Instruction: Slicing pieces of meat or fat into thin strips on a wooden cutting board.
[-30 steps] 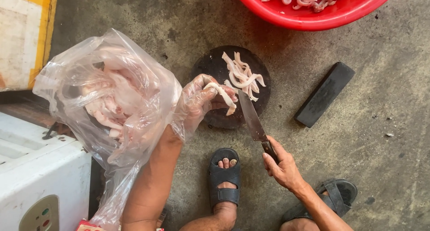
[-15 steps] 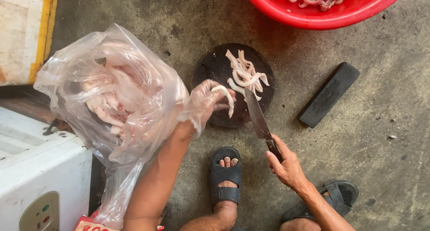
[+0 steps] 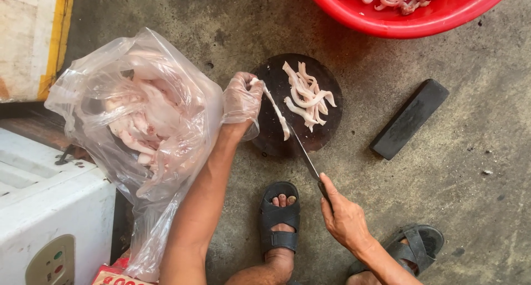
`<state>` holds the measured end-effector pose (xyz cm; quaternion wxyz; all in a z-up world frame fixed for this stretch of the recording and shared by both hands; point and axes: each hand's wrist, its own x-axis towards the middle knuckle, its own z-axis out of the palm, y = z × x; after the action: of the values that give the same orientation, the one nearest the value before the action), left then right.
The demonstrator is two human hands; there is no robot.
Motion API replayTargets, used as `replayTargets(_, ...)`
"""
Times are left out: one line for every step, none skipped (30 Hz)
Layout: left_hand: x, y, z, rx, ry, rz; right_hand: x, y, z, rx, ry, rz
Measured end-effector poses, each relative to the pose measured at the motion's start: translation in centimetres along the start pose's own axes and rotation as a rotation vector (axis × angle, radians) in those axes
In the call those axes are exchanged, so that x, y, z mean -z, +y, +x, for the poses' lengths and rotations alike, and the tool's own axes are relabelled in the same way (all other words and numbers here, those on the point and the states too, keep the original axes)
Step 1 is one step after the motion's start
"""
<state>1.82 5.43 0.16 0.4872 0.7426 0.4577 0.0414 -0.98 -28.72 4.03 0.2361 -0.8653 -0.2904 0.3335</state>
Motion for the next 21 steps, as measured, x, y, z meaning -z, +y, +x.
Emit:
replayTargets(0.0,0.0,0.2,-0.011,0.029,0.017,0.0,-0.2,-0.1,0.006,-0.006,-0.013)
replayTargets(0.0,0.0,0.5,-0.021,0.059,0.034,-0.1,-0.4,-0.2,0.012,-0.011,-0.026)
replayTargets(-0.1,-0.1,0.4,-0.02,0.059,0.033,-0.3,-0.2,-0.3,0.012,-0.013,-0.027)
replayTargets(-0.2,-0.1,0.3,-0.062,0.112,0.057,-0.4,0.0,-0.4,0.029,0.01,-0.043)
replayTargets(-0.2,-0.2,0.2,-0.103,0.165,0.083,-0.6,0.2,-0.5,0.045,0.032,-0.058)
replayTargets(-0.2,-0.2,-0.6,-0.101,0.166,0.083,-0.5,0.1,-0.5,0.047,0.03,-0.058)
replayTargets(-0.2,-0.2,-1.5,-0.16,0.153,0.185,-0.4,0.1,-0.5,0.018,0.021,-0.049)
replayTargets(-0.3,-0.2,-2.3,-0.218,0.138,0.287,-0.3,0.2,-0.5,-0.01,0.012,-0.04)
replayTargets(-0.2,0.5,-3.9,-0.218,0.138,0.287,-0.1,0.1,-0.4,-0.01,0.013,-0.04)
replayTargets(-0.1,1.2,-5.5,-0.033,-0.102,0.328,0.1,0.1,-0.3,-0.008,0.022,-0.037)
replayTargets(0.1,1.8,-7.1,0.15,-0.344,0.366,0.3,0.0,-0.2,-0.007,0.031,-0.033)
replayTargets(-0.5,1.3,-7.8,0.15,-0.344,0.367,0.4,-0.2,0.0,-0.006,0.031,-0.031)
replayTargets(-1.1,0.8,-8.6,0.16,-0.33,0.294,0.5,-0.3,0.2,-0.001,0.047,-0.048)
replayTargets(-1.7,0.2,-9.4,0.17,-0.317,0.222,0.6,-0.4,0.3,0.004,0.064,-0.066)
replayTargets(-1.8,0.3,-9.7,0.17,-0.319,0.22,0.8,-0.7,0.4,0.002,0.064,-0.068)
replayTargets(-1.8,0.3,-10.0,0.141,-0.353,0.17,0.9,-1.0,0.6,-0.002,0.063,-0.082)
replayTargets(-1.9,0.4,-10.3,0.113,-0.384,0.117,1.2,-1.3,0.7,-0.002,0.061,-0.097)
replayTargets(-1.6,0.6,-10.4,0.115,-0.382,0.114,1.4,-1.9,0.8,0.0,0.059,-0.1)
replayTargets(-1.3,0.8,-10.3,0.143,-0.452,0.179,1.6,-2.5,1.0,0.021,0.062,-0.099)
replayTargets(-1.0,1.1,-10.2,0.171,-0.521,0.244,1.8,-3.1,1.2,0.043,0.065,-0.098)
replayTargets(-1.0,0.4,-10.1,0.169,-0.522,0.245,1.5,-3.2,1.2,0.042,0.067,-0.098)
